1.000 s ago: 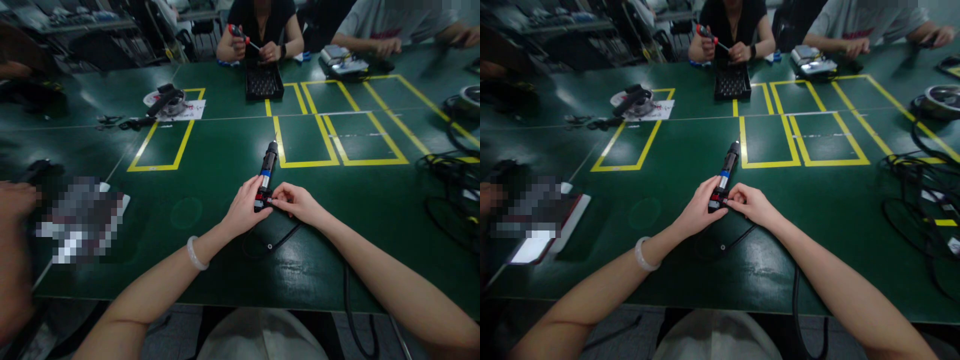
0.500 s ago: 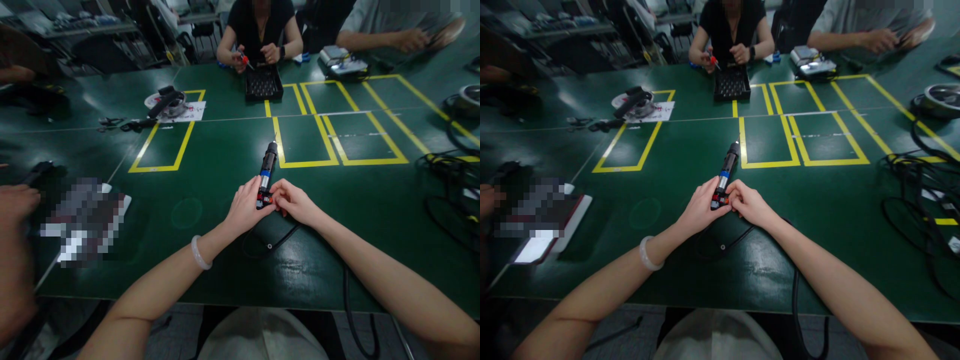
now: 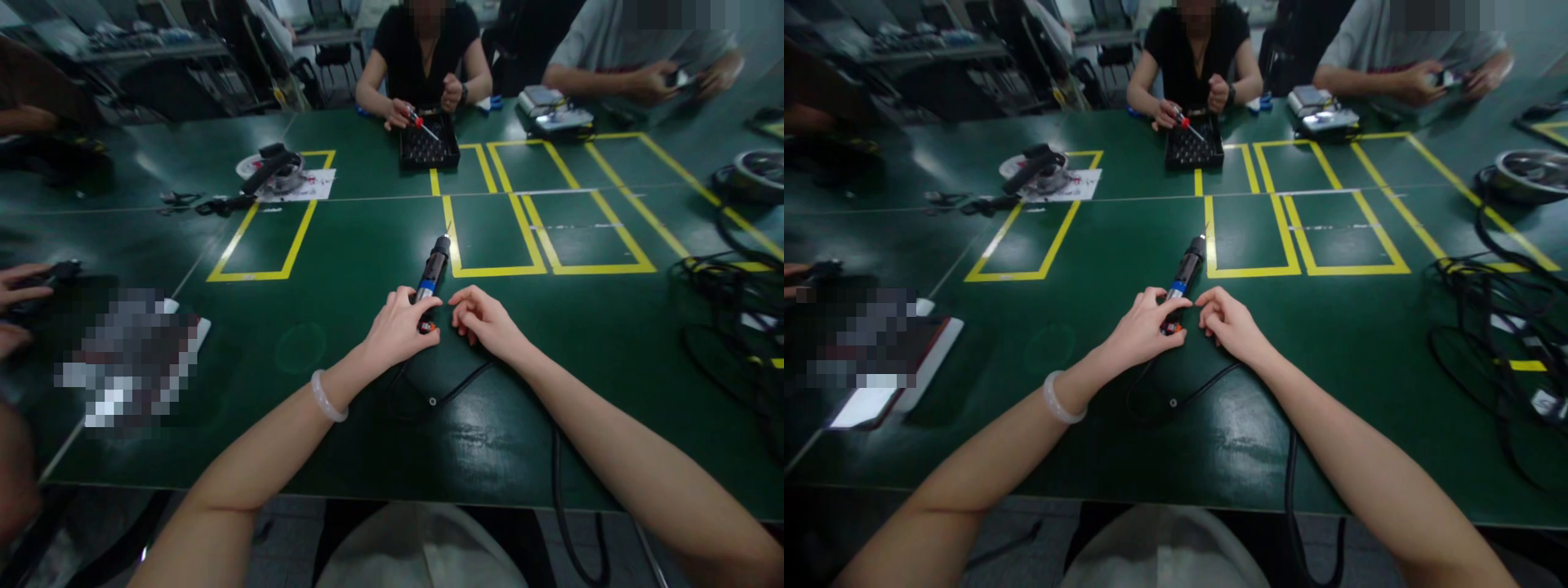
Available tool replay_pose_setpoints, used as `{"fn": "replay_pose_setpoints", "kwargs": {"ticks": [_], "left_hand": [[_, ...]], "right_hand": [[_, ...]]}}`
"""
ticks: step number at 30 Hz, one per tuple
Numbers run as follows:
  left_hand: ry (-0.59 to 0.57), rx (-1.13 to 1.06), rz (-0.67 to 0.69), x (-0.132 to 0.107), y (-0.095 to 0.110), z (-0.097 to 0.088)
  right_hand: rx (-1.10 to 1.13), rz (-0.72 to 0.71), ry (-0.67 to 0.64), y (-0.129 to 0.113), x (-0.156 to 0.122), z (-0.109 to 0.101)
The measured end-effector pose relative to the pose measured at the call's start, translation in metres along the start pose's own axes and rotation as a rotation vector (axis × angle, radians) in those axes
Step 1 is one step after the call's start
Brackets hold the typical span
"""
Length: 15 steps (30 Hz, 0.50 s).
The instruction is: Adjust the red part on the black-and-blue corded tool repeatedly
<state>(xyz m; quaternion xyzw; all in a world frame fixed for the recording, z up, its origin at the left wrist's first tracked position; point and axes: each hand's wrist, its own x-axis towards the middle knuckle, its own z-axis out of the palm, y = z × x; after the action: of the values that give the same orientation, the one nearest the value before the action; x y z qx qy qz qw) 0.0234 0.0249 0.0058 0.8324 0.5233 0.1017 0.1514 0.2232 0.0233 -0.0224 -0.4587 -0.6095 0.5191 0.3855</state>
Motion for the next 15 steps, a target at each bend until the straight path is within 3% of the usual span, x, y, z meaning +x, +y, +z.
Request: {"fn": "replay_pose_setpoints", "kwargs": {"ticks": [4, 7, 10, 15], "left_hand": [[-0.026, -0.008, -0.009, -0.001, -0.014, -0.008], [-0.036, 0.012, -0.048, -0.006, -0.036, -0.018], [-0.044, 0.053, -0.100, -0.012, -0.072, -0.031], [0.000, 0.133, -0.219, -0.017, -0.151, -0.056]], "right_hand": [[0.060, 0.021, -0.025, -0.003, 0.001, -0.005], [0.090, 0.040, -0.045, -0.005, 0.002, -0.010], [0.116, 0.047, -0.025, -0.006, 0.003, -0.015], [0.122, 0.048, -0.001, -0.006, 0.003, -0.015]]}}
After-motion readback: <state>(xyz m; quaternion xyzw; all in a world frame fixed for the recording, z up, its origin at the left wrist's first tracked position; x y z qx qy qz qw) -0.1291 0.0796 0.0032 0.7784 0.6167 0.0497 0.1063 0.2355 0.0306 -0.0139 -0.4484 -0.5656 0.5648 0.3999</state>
